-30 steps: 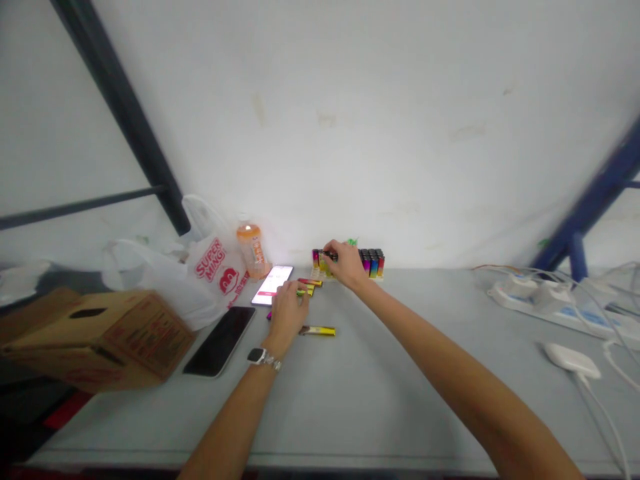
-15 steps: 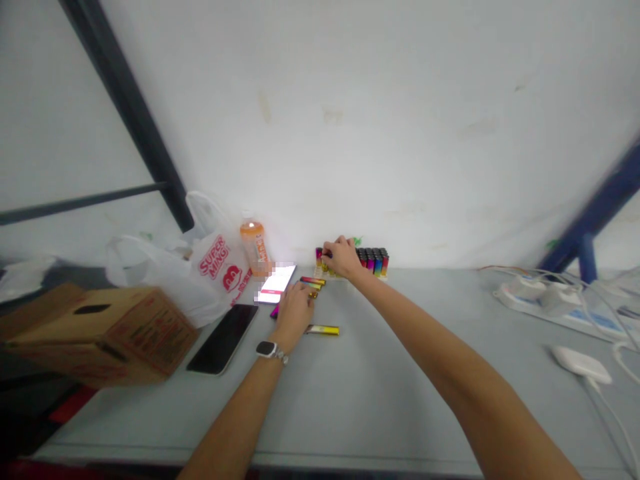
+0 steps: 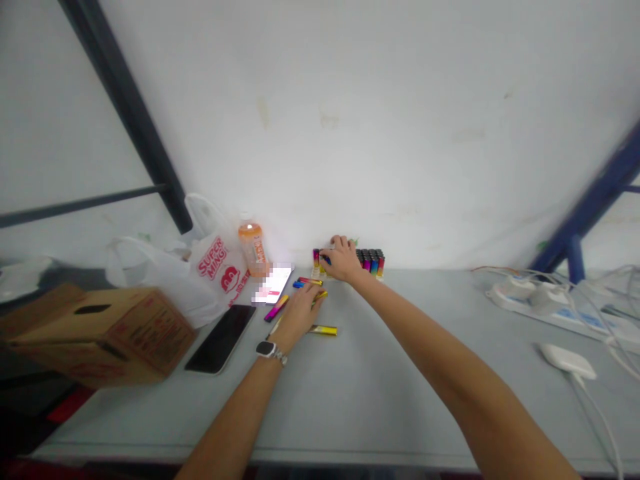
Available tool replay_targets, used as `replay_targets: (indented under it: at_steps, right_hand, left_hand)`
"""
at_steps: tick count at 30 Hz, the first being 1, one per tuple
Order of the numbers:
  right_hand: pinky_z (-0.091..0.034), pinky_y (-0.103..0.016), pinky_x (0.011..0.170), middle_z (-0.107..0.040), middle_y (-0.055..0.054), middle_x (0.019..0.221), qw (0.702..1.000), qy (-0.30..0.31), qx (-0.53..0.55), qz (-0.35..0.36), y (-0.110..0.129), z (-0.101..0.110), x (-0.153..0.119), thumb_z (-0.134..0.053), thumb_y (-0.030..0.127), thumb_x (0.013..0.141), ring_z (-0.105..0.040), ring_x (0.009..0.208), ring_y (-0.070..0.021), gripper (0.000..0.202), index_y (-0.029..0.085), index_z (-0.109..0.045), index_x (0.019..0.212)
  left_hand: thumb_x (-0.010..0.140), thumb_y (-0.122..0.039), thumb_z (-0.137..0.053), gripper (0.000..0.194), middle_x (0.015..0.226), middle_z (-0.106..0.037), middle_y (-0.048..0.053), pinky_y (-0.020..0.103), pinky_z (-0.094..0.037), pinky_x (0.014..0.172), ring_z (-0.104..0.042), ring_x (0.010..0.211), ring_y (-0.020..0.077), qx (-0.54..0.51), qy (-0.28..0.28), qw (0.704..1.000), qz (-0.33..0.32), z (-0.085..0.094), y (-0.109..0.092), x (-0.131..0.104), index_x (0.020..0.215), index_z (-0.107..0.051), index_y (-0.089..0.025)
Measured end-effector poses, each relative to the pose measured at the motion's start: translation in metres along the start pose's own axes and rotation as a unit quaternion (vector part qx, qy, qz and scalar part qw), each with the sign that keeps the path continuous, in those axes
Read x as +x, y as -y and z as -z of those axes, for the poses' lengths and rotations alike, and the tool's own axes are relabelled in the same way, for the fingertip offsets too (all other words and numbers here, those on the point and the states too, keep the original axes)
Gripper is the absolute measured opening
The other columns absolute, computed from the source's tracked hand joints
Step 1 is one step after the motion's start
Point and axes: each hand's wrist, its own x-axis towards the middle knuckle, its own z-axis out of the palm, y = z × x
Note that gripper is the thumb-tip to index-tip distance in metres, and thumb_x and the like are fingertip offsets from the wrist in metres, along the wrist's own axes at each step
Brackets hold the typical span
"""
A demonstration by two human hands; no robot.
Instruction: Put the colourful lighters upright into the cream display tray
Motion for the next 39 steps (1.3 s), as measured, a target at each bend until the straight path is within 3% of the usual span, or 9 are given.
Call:
replay_targets:
  at_steps: [4, 9, 15, 19, 21, 26, 29, 35, 39]
  right_hand:
    - [-0.032, -0.042, 0.094, -0.055, -0.013, 0.118, 0.993, -0.068, 0.084, -0.038, 0.012, 0.003, -0.028, -0.053, 0.042, 0.094, -0.044, 0.112, -0.0287, 0.035, 0.023, -0.067, 0.120]
    - [-0.039, -0.031, 0.078, -0.061, -0.006, 0.085, 0.970, -0.020, 0.241, -0.027, 0.024, 0.002, -0.073, -0.039, 0.040, 0.101, -0.054, 0.085, -0.0192, 0.035, 0.019, -0.064, 0.089]
    - [-0.036, -0.028, 0.062, -0.051, 0.002, 0.064, 0.917, -0.004, 0.380, -0.119, 0.027, -0.012, -0.108, -0.030, 0.049, 0.102, -0.052, 0.062, -0.0164, 0.040, 0.022, -0.047, 0.078]
    - [-0.037, -0.029, 0.063, -0.053, 0.000, 0.065, 0.899, -0.009, 0.418, -0.129, 0.030, -0.017, -0.116, -0.020, 0.052, 0.102, -0.051, 0.063, -0.0168, 0.050, 0.022, -0.047, 0.072]
    - [-0.038, -0.029, 0.062, -0.055, -0.001, 0.066, 0.897, 0.008, 0.425, -0.120, 0.032, -0.018, -0.118, -0.020, 0.054, 0.102, -0.051, 0.062, -0.0162, 0.053, 0.021, -0.048, 0.071]
    - [-0.038, -0.027, 0.061, -0.058, 0.000, 0.068, 0.900, 0.045, 0.421, -0.102, 0.034, -0.019, -0.121, -0.033, 0.054, 0.099, -0.051, 0.063, -0.0148, 0.047, 0.019, -0.055, 0.075]
    - [-0.037, -0.026, 0.059, -0.058, 0.000, 0.068, 0.890, 0.036, 0.439, -0.117, 0.035, -0.018, -0.121, -0.040, 0.056, 0.096, -0.050, 0.062, -0.0143, 0.046, 0.019, -0.058, 0.077]
    - [-0.033, -0.025, 0.054, -0.051, 0.002, 0.059, 0.886, 0.058, 0.446, -0.113, 0.039, -0.013, -0.121, -0.050, 0.062, 0.090, -0.043, 0.056, -0.0120, 0.050, 0.018, -0.054, 0.067]
    - [-0.035, -0.025, 0.055, -0.051, 0.002, 0.058, 0.870, 0.047, 0.471, -0.138, 0.037, -0.009, -0.119, -0.042, 0.067, 0.091, -0.045, 0.057, -0.0123, 0.057, 0.017, -0.057, 0.067]
  left_hand:
    - [0.099, -0.027, -0.043, 0.024, 0.115, -0.066, 0.010, 0.032, -0.048, 0.086, -0.065, 0.102, 0.0222, -0.098, -0.059, 0.993, -0.015, 0.001, -0.004, 0.003, 0.115, -0.060, -0.021]
    - [0.097, -0.030, -0.045, 0.021, 0.089, -0.070, 0.006, 0.030, -0.047, 0.074, -0.067, 0.083, 0.0202, -0.210, -0.069, 0.975, -0.012, -0.006, -0.005, 0.007, 0.110, -0.060, -0.022]
    - [0.077, -0.037, -0.071, 0.024, 0.081, -0.069, 0.003, 0.026, -0.048, 0.071, -0.065, 0.078, 0.0167, -0.401, -0.080, 0.912, 0.031, -0.018, -0.002, 0.009, 0.089, -0.063, -0.018]
    - [0.077, -0.050, -0.069, 0.035, 0.063, -0.060, 0.000, 0.025, -0.043, 0.058, -0.053, 0.059, 0.0130, -0.441, -0.046, 0.895, 0.045, -0.016, -0.005, 0.008, 0.074, -0.062, -0.015]
    - [0.082, -0.054, -0.062, 0.040, 0.060, -0.055, -0.001, 0.024, -0.041, 0.056, -0.050, 0.058, 0.0125, -0.437, -0.070, 0.896, 0.043, -0.015, -0.008, 0.006, 0.069, -0.056, -0.017]
    - [0.093, -0.051, -0.047, 0.033, 0.086, -0.063, 0.003, 0.026, -0.048, 0.075, -0.059, 0.083, 0.0151, -0.442, -0.122, 0.888, 0.029, -0.015, -0.017, 0.003, 0.086, -0.054, -0.020]
    - [0.093, -0.050, -0.048, 0.030, 0.080, -0.060, 0.000, 0.026, -0.048, 0.071, -0.057, 0.073, 0.0132, -0.481, -0.100, 0.870, 0.032, -0.015, -0.018, 0.002, 0.088, -0.048, -0.021]
    - [0.081, -0.053, -0.063, 0.039, 0.066, -0.046, -0.006, 0.020, -0.036, 0.051, -0.042, 0.055, 0.0082, -0.587, -0.060, 0.804, 0.072, -0.011, -0.019, 0.003, 0.099, -0.055, -0.019]
    - [0.081, -0.076, -0.044, 0.062, 0.053, -0.037, -0.006, 0.020, -0.020, 0.040, -0.030, 0.044, 0.0062, -0.658, -0.002, 0.744, 0.118, -0.009, -0.020, 0.004, 0.075, -0.057, -0.015]
